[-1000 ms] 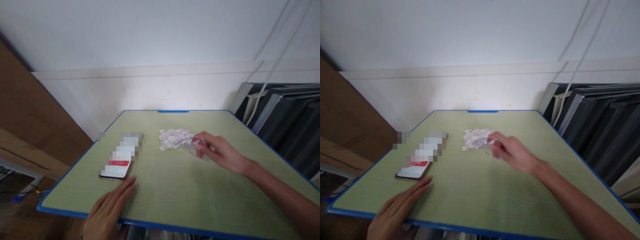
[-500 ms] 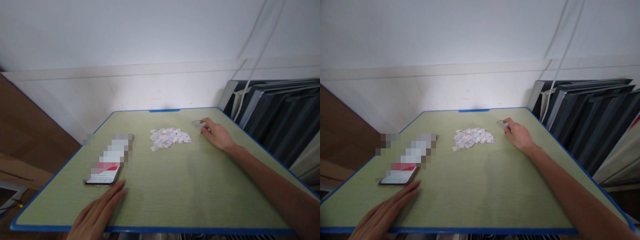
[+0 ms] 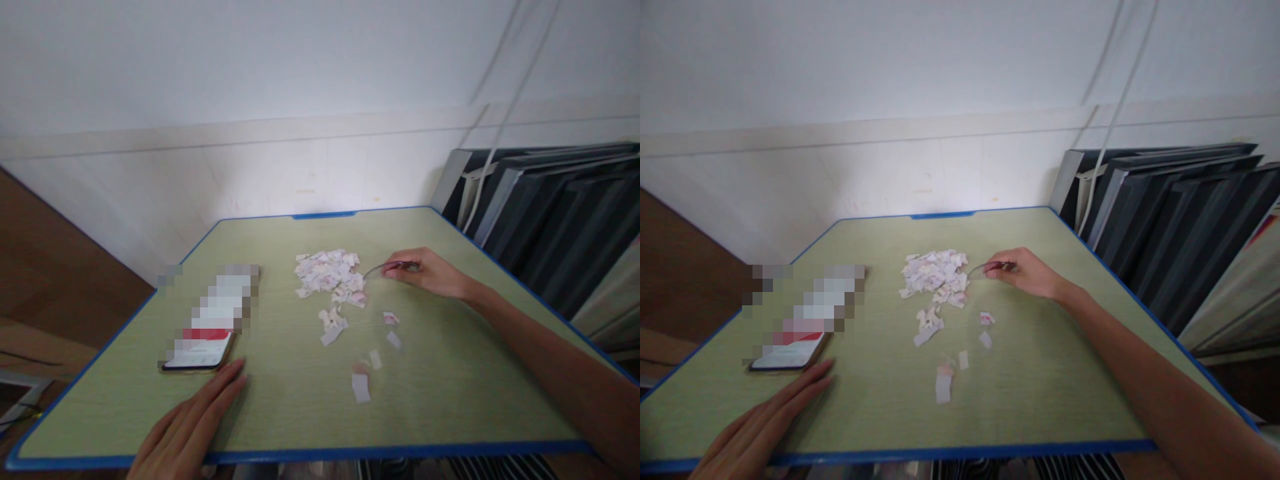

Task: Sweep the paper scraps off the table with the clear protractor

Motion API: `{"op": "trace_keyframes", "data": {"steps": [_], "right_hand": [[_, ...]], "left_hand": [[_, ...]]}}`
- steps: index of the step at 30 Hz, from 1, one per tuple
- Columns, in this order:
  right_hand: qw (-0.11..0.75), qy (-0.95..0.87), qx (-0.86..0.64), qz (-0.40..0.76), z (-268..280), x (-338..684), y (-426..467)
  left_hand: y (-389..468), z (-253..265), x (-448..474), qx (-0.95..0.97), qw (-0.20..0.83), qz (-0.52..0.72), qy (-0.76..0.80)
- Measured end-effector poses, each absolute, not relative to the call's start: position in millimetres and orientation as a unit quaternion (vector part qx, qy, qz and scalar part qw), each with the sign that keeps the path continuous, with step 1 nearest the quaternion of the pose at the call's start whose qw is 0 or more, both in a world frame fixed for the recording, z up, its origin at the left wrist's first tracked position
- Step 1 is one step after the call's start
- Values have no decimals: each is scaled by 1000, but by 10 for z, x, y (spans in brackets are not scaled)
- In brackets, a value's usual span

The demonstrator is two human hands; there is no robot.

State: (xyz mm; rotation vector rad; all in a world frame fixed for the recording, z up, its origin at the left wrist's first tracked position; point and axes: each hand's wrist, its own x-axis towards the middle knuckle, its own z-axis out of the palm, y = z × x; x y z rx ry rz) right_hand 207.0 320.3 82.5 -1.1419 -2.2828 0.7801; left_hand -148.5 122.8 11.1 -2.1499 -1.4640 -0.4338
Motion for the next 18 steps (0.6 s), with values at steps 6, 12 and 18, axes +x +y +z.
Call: {"op": "trace_keyframes", "data": {"steps": [6,12,18], "right_hand": [[255,-839,-403,260,847,1948,3109],[205,-882,-257,337,999,1781,2807],[81,-924,-154,341,1024,1573,2491]], "left_hand": [[1221,135,-1471,-794,238,-168,-533],[1199,163,-1434,-785,233,-161,-551],[1195,190,-1465,-794,253,-138,-535]]}}
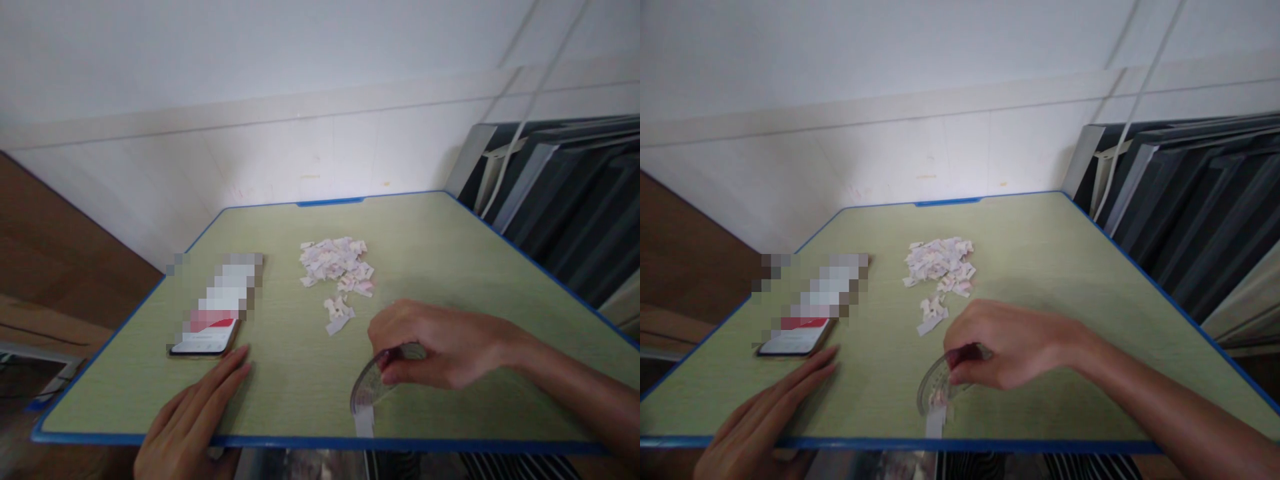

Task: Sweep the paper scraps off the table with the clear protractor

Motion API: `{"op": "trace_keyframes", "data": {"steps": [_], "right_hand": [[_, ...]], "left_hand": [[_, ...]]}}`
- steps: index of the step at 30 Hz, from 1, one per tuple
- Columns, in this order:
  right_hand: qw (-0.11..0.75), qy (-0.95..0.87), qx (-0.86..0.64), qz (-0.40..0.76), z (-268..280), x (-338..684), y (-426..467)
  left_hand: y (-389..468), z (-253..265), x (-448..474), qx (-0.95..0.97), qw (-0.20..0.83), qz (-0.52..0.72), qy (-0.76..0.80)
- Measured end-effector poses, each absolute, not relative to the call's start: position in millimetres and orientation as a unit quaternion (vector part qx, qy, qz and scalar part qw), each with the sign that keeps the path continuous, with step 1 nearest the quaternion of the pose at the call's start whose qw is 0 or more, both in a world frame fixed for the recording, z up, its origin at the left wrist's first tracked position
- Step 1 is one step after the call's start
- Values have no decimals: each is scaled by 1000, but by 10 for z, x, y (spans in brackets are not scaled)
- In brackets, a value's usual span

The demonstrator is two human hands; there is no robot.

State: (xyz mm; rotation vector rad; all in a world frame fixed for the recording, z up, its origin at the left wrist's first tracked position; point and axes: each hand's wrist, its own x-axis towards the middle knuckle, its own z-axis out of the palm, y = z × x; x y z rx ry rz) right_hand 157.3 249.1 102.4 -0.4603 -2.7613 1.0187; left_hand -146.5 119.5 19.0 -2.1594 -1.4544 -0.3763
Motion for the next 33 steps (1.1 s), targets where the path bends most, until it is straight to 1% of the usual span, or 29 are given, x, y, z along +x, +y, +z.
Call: {"op": "trace_keyframes", "data": {"steps": [3,7,9,13,15,17,20,23,27,30,33], "right_hand": [[109,-933,-209,272,972,1599,2549],[168,-919,-221,279,971,1703,2641],[150,-921,-201,298,1002,1722,2618],[74,-935,-187,292,1026,1697,2529],[77,-939,-200,269,1014,1693,2525],[99,-936,-213,263,1008,1705,2547],[113,-926,-203,297,1036,1731,2560],[79,-924,-169,334,1082,1723,2509],[21,-934,-171,315,1104,1693,2437],[25,-937,-185,295,1093,1700,2442],[49,-935,-171,306,1076,1700,2459]], "left_hand": [[1201,196,-1469,-798,254,-138,-530],[1207,192,-1437,-783,242,-148,-553],[1209,192,-1422,-785,245,-153,-548],[1212,199,-1414,-787,251,-156,-541],[1213,205,-1415,-786,251,-153,-544],[1216,213,-1419,-784,249,-154,-547],[1227,230,-1437,-792,258,-145,-534],[1239,238,-1460,-803,276,-124,-513],[1233,239,-1460,-797,273,-125,-524],[1227,254,-1441,-794,276,-130,-526],[1234,275,-1427,-795,283,-125,-521]]}}
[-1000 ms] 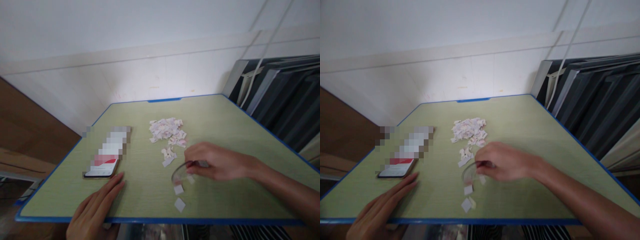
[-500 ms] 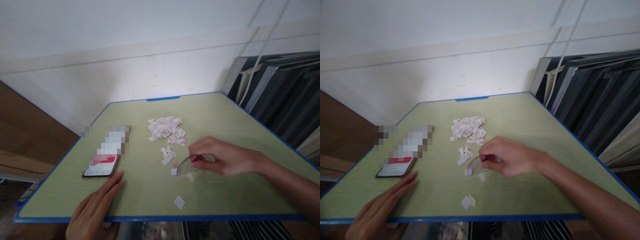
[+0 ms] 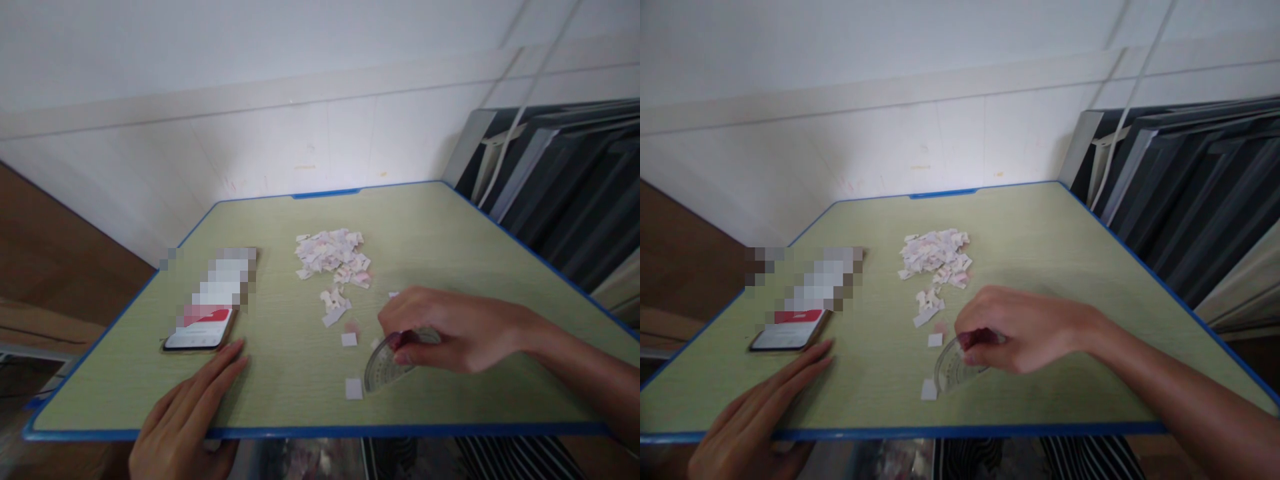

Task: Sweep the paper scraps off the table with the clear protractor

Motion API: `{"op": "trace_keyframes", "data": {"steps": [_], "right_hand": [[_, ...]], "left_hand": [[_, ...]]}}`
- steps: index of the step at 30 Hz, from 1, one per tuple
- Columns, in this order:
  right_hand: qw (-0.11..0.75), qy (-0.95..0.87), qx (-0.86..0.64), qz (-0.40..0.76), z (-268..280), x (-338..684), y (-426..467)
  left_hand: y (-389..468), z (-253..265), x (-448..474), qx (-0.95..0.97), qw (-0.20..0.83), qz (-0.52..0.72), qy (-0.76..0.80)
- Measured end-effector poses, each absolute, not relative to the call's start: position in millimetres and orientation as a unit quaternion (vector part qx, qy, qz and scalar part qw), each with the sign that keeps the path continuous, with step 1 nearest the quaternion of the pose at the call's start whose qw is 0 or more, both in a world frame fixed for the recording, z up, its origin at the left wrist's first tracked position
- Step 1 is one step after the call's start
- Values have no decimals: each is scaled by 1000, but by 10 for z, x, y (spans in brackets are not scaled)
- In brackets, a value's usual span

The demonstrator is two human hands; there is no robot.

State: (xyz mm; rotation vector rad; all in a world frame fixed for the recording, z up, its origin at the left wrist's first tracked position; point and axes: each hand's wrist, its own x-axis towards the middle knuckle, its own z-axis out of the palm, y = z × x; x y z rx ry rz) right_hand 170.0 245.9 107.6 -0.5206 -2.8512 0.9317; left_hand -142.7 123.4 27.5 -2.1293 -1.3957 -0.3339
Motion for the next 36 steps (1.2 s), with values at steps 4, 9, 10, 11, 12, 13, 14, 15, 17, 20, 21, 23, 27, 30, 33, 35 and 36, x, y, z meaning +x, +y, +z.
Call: {"op": "trace_keyframes", "data": {"steps": [4,9,10,11,12,13,14,15,17,20,21,23,27,30,33,35,36], "right_hand": [[58,-939,-163,296,1039,1641,2431],[30,-946,-171,274,1036,1584,2364],[22,-948,-166,272,1052,1591,2357],[13,-948,-163,272,1072,1604,2353],[3,-948,-163,273,1097,1625,2352],[-8,-947,-164,277,1123,1649,2356],[-19,-944,-169,284,1149,1676,2363],[-28,-940,-175,293,1173,1703,2374],[-34,-929,-188,315,1211,1749,2400],[-20,-921,-202,334,1230,1775,2436],[-21,-921,-201,334,1228,1773,2442],[-32,-922,-198,330,1216,1759,2444],[-50,-922,-201,326,1188,1737,2417],[-57,-920,-200,333,1182,1739,2408],[-63,-915,-198,345,1188,1742,2420],[-66,-914,-198,349,1195,1743,2430],[-69,-912,-196,353,1199,1744,2432]], "left_hand": [[1242,273,-1436,-799,283,-128,-514],[1225,236,-1465,-795,272,-124,-528],[1223,233,-1466,-795,272,-124,-528],[1222,231,-1464,-797,272,-123,-525],[1223,232,-1459,-798,273,-124,-523],[1225,234,-1454,-798,272,-127,-523],[1229,237,-1448,-797,272,-133,-523],[1233,239,-1443,-796,271,-142,-523],[1240,241,-1444,-798,275,-149,-515],[1242,229,-1470,-798,277,-137,-518],[1241,223,-1480,-796,275,-131,-522],[1235,215,-1492,-796,269,-112,-531],[1221,230,-1466,-794,262,-123,-534],[1214,252,-1436,-786,260,-125,-546],[1210,256,-1430,-789,258,-120,-544],[1210,249,-1432,-787,251,-121,-550],[1211,246,-1432,-785,248,-127,-553]]}}
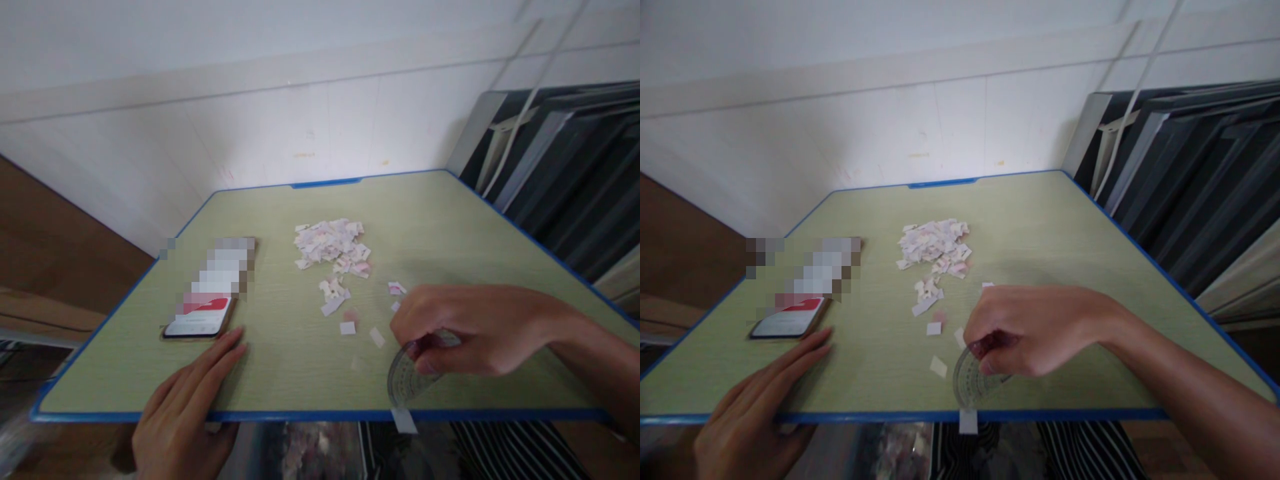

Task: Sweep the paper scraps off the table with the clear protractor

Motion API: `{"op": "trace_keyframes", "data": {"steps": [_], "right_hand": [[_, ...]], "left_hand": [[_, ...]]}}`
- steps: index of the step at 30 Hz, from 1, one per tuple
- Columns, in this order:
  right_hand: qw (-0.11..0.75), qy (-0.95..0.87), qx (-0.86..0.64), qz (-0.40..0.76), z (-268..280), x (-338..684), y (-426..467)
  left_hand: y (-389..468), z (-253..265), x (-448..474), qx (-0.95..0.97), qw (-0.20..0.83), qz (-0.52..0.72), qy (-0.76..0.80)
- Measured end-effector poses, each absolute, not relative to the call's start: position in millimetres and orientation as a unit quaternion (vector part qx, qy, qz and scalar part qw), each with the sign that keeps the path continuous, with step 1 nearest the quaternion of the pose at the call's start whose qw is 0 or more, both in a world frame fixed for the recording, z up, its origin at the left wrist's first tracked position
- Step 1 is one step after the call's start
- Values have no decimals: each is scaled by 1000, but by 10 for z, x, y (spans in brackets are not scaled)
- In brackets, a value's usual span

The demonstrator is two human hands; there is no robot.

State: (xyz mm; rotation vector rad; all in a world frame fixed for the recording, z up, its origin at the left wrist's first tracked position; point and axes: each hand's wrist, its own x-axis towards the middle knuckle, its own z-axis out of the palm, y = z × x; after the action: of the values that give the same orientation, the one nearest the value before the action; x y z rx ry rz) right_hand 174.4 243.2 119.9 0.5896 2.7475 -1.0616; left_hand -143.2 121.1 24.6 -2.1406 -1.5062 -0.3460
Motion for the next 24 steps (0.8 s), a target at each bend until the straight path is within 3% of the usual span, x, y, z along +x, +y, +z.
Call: {"op": "trace_keyframes", "data": {"steps": [24], "right_hand": [[-35,920,246,-302,1209,1875,2576]], "left_hand": [[1219,246,-1467,-793,270,-119,-534]]}}
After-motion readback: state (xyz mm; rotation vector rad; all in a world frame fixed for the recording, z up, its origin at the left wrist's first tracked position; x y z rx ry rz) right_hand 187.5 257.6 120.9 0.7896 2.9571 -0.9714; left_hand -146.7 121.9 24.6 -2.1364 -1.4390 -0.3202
